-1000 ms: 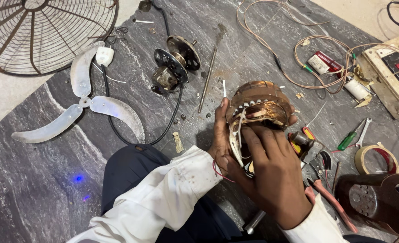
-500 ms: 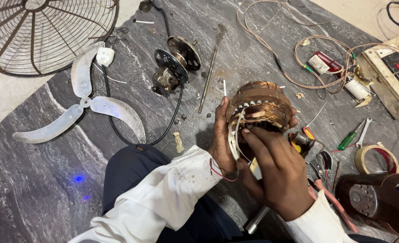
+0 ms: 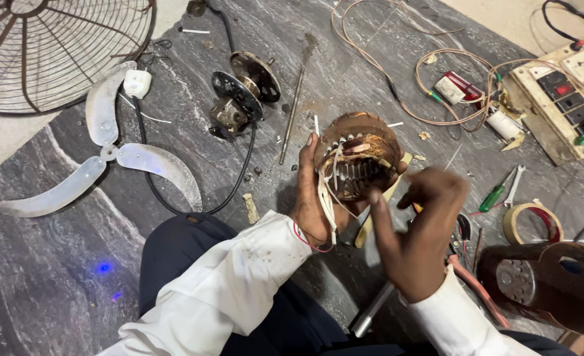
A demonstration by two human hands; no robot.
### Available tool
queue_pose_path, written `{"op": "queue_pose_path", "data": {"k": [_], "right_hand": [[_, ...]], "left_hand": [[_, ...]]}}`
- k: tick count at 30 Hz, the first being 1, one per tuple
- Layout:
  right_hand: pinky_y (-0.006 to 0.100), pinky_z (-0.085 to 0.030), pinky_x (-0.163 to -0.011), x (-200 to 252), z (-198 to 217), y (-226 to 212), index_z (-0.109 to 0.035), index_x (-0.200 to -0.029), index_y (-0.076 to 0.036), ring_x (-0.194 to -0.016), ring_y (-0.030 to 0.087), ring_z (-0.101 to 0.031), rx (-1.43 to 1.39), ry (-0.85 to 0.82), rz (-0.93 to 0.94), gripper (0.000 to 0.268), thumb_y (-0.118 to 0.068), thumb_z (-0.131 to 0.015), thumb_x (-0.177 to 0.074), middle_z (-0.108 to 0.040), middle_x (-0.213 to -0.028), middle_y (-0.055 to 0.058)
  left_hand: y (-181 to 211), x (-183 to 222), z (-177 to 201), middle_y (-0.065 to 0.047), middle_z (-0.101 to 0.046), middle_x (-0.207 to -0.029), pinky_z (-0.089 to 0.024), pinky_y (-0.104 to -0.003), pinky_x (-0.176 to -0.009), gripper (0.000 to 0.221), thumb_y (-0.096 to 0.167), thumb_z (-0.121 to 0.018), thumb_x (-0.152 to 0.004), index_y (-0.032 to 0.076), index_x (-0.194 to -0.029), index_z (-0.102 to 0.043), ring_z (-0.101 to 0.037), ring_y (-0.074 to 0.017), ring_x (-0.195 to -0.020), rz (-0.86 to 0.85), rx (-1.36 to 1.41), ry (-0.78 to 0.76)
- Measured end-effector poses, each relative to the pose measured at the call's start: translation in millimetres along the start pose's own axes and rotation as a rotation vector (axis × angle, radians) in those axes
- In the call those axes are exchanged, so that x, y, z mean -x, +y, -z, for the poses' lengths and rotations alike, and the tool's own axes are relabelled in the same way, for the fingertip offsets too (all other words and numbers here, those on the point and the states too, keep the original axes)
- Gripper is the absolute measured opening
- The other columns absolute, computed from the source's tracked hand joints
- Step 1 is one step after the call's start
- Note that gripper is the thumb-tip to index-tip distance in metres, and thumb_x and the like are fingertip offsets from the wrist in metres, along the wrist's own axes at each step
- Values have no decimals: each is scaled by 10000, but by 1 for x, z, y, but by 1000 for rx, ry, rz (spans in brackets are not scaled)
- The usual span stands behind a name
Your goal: The person disassembles a fan blade assembly and then works on the motor stator, using a hammer and screwdriver to adjust the copper windings. The person handles the fan blades, motor housing, and stator coil throughout the clip.
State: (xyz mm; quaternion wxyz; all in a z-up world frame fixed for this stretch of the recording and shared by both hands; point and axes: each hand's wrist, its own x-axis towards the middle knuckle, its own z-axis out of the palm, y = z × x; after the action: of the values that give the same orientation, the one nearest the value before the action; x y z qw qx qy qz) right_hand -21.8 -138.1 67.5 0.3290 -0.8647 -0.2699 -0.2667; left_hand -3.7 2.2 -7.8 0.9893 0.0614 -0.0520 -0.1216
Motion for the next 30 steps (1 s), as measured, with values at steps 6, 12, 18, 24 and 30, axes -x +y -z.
{"op": "queue_pose_path", "data": {"k": [6, 12, 18, 24, 30], "right_hand": [[332, -543, -683, -11, 3, 26, -529, -1180, 43, -806, 208, -663, -165, -148, -314, 414, -81, -779, -874, -633, -1020, 142], [319, -538, -711, 1, 0, 55, -579, -1117, 50, -811, 214, -655, -144, -29, -356, 275, -3, -720, -888, -628, -973, 145], [321, -583, -792, 1, 1, 82, -579, -1167, 35, -964, 229, -657, -204, 74, -361, 265, 16, -701, -933, -594, -1105, 145], [383, -574, -816, -5, -4, 100, -563, -1181, 48, -1018, 330, -614, -20, 8, -288, 344, 51, -703, -866, -518, -1147, 193], [463, -526, -853, 3, -25, 95, -560, -1185, 45, -1028, 399, -600, 21, -114, -244, 384, -5, -740, -849, -501, -1151, 219]], "left_hand": [[-13, -12, 10, -169, -593, -1376, -471, -491, -1111, 851, 744, -520, -960, 67, -1475, -499, -588, -303, -1233, 193, 141, 188], [-20, -12, 15, -113, -603, -1398, -482, -481, -1136, 845, 715, -548, -901, 99, -1477, -497, -604, -262, -1269, 245, -128, 241], [-10, -23, 10, -167, -624, -1229, -566, -482, -936, 899, 835, -486, -861, 176, -1470, -535, -653, -252, -1086, 417, -579, 75], [12, -24, 7, -203, -805, -940, -599, -428, -839, 641, 605, -530, -1007, 7, -1063, -750, -786, -301, -847, 148, -1879, 554], [20, -33, 15, -204, -665, -1282, -579, -387, -895, 610, 532, -553, -1024, -7, -1300, -624, -681, -287, -1127, -260, -1787, 236]]}}
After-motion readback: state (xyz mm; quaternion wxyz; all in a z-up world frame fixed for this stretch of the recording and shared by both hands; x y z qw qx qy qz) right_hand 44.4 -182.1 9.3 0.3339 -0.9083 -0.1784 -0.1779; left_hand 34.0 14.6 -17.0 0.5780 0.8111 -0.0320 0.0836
